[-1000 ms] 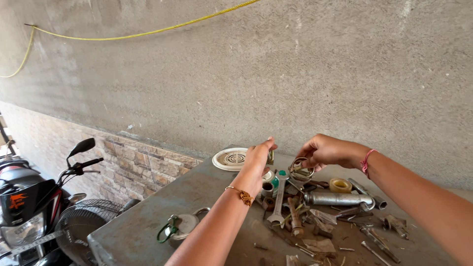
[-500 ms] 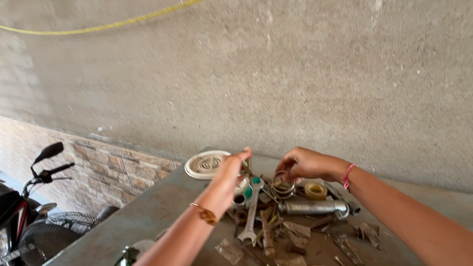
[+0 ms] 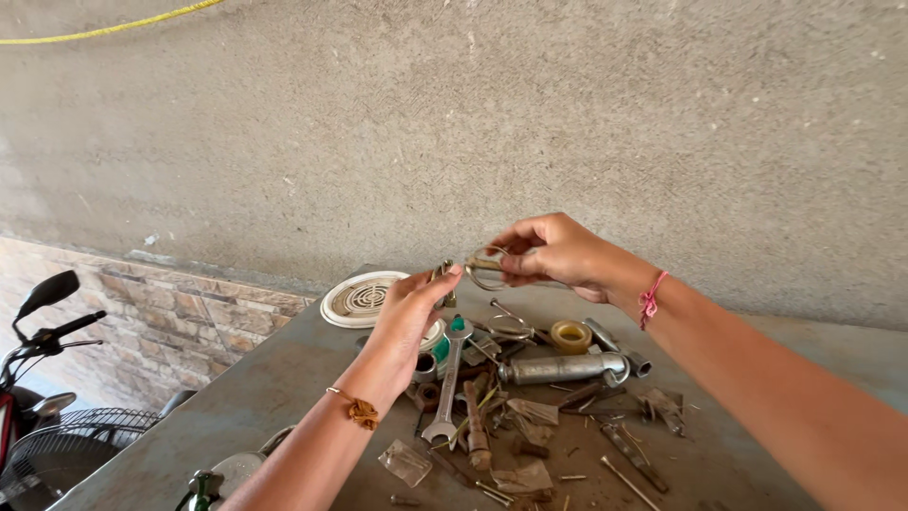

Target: The person picks up and handles various hardware items, including rings, a metal tube, and small metal parts, over a workbench and a table.

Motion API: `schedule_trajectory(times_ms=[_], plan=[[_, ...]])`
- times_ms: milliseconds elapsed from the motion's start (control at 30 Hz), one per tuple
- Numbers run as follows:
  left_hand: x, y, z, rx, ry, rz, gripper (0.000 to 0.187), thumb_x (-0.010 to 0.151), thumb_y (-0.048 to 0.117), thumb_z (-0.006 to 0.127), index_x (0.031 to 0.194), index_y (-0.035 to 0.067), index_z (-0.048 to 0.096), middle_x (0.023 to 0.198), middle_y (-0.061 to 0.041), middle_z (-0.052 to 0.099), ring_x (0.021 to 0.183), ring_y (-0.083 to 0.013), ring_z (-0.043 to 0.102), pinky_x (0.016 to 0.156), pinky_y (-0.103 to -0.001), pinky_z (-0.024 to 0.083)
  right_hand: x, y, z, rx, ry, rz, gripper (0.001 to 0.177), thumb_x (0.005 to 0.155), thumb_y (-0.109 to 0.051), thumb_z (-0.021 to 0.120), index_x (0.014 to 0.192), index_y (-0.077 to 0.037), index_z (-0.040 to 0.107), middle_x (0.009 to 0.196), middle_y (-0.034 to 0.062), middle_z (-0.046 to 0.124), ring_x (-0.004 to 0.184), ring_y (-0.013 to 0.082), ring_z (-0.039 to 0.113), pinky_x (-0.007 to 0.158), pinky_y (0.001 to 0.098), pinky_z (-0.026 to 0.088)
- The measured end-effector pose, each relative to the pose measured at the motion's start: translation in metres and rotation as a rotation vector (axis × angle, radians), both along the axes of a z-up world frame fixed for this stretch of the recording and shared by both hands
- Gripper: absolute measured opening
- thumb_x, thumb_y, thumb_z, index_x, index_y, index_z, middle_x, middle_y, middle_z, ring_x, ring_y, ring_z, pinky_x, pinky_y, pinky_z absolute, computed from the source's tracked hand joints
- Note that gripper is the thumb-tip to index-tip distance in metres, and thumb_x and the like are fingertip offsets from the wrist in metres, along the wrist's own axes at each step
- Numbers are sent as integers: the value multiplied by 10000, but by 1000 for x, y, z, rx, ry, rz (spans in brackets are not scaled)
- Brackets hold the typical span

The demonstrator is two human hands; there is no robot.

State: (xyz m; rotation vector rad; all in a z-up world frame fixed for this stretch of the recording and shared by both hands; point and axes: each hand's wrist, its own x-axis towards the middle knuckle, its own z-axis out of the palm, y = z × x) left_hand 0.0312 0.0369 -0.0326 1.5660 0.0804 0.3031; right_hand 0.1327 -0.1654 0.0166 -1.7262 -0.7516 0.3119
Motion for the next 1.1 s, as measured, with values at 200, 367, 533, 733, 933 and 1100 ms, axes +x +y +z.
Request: schedule_trajectory(times_ms=[200, 367, 533, 733, 933, 1100], plan=[[-4, -1, 5, -106, -126, 4, 491, 760, 475, 786, 1023, 61, 769, 1047, -73, 763, 1068, -159, 625, 974, -302, 433, -34, 8, 17, 60, -64, -34, 346, 874, -24, 694, 1207, 48, 638, 1066, 140, 691, 929, 212, 744, 855, 306, 656], [-3, -2, 4, -120, -194, -84, 416, 838, 428, 812, 1036, 63, 785, 985, -102, 729, 959, -248, 529, 974, -360, 444, -30, 16, 5, 110, -95, -13, 351, 886, -88, 696, 1205, 43, 633, 1102, 149, 694, 969, 207, 747, 890, 307, 625], [-10, -2, 14, -122, -160, 1, 370, 815, 398, 756, 1033, 101, 783, 1150, -34, 780, 1280, -176, 577, 1112, -477, 276, 0, 12, -25, -222, -326, -177, 389, 963, -343, 651, 1170, -15, 679, 1048, 128, 749, 929, 187, 765, 857, 311, 624], [-8, -1, 12, -111, -184, -14, 410, 797, 454, 752, 1014, 108, 789, 1315, -101, 719, 1385, -244, 509, 1189, -525, 287, 17, 7, -66, -580, -577, -84, 318, 822, -357, 800, 943, -63, 796, 891, 105, 796, 789, 201, 737, 752, 363, 576], [-1, -4, 5, -87, -89, 26, 345, 946, 339, 673, 1067, 16, 687, 1065, -93, 687, 1055, -207, 643, 1045, -420, 549, 16, 10, -75, -542, -637, -99, 245, 780, -285, 787, 863, -54, 789, 855, 95, 799, 755, 181, 736, 738, 329, 570], [-1, -10, 6, -315, 24, 23, 344, 998, 317, 521, 1098, -5, 591, 1063, -89, 602, 965, -173, 660, 867, -349, 606, 6, 23, -50, -364, -272, -391, 308, 942, -368, 680, 1022, -72, 713, 962, 85, 768, 803, 206, 744, 752, 372, 623]])
